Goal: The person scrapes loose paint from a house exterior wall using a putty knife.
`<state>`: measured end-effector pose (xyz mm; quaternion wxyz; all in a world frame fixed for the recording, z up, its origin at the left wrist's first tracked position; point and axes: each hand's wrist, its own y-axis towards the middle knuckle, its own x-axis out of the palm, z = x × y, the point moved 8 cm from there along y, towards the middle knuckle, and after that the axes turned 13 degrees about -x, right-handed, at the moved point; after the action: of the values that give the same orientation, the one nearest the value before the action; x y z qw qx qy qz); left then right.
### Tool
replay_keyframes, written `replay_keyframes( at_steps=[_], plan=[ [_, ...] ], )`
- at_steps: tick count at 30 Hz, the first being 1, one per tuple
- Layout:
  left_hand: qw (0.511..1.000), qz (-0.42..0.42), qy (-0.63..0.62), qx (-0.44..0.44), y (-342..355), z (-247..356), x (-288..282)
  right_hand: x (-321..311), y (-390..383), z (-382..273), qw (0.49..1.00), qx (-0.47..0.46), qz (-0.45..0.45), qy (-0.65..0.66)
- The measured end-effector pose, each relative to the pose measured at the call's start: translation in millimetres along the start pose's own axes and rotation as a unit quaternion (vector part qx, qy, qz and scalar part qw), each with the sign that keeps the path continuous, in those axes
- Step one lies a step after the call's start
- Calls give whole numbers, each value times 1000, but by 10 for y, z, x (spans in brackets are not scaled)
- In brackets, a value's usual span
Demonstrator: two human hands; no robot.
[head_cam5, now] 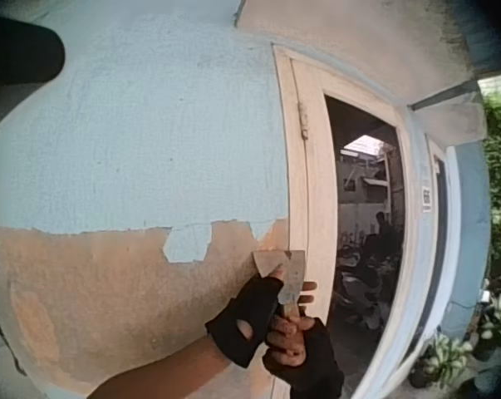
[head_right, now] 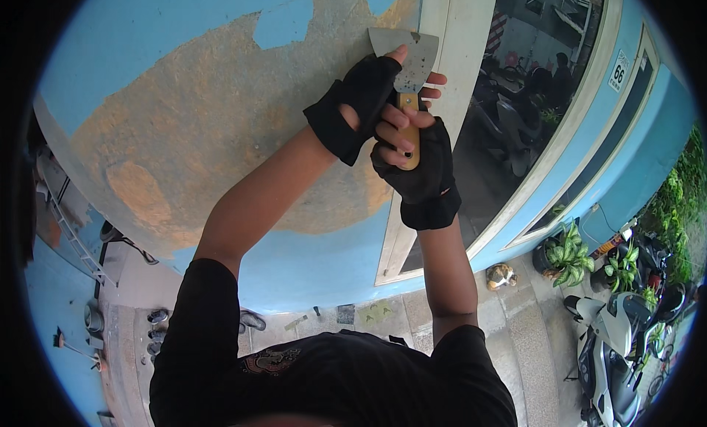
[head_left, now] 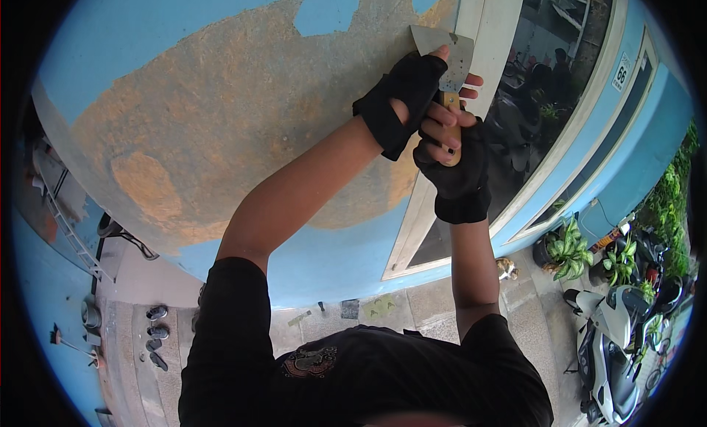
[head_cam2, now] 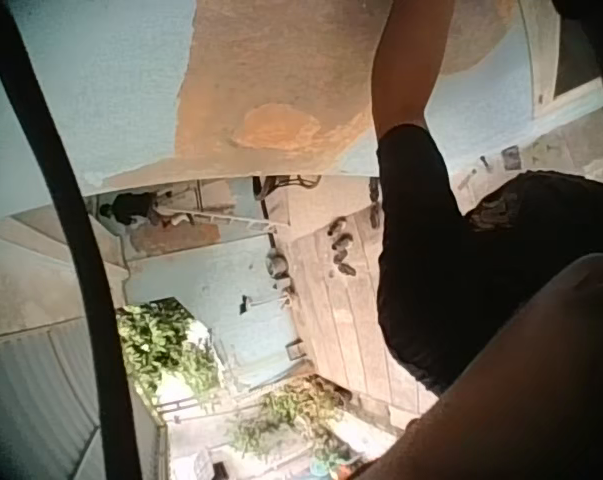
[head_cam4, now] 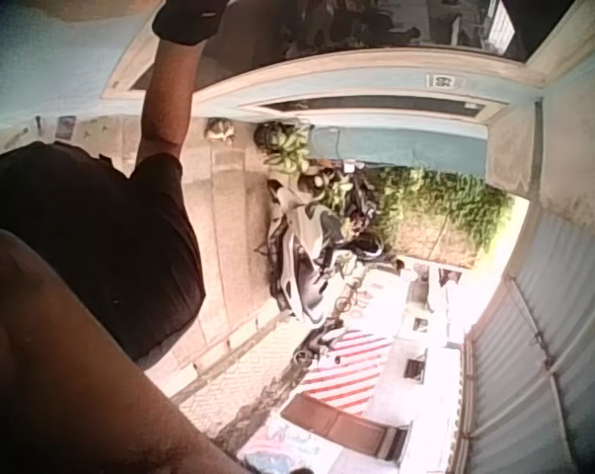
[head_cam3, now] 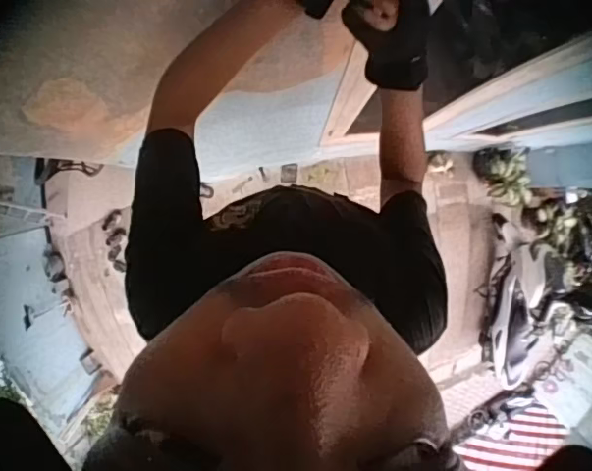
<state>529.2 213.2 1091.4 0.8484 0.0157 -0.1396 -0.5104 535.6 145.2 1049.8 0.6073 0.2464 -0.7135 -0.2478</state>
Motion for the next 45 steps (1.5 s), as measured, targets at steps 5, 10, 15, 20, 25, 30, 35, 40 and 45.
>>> replay_keyframes(
  at_steps=[5,10,15,20,25,30,35,40,45],
  plan=[
    [999,8,46,23,60,121,-28,-17,112,-15,1000,-4,-3,-28],
    [997,20,58,57,33,166,-48,-38,103,-7,999,-20,29,-30],
    [940,216,178,195,-462,209,-147,34,83,-166,998,-17,48,-39],
    [737,254,424,461,-931,617,169,64,79,-124,998,14,31,-45],
    [868,285,207,351,-619,638,26,33,57,-115,999,-1,43,-18],
    [949,294,-6,116,-454,23,-64,22,16,-212,998,7,51,-42],
    [996,55,-1,-72,-163,-196,90,14,12,-129,998,41,39,-13],
    [997,21,-52,-54,10,-171,26,14,31,-128,999,35,32,-20],
    [997,1,-58,-46,74,-124,-25,4,23,-129,998,46,40,-11]
  ],
)
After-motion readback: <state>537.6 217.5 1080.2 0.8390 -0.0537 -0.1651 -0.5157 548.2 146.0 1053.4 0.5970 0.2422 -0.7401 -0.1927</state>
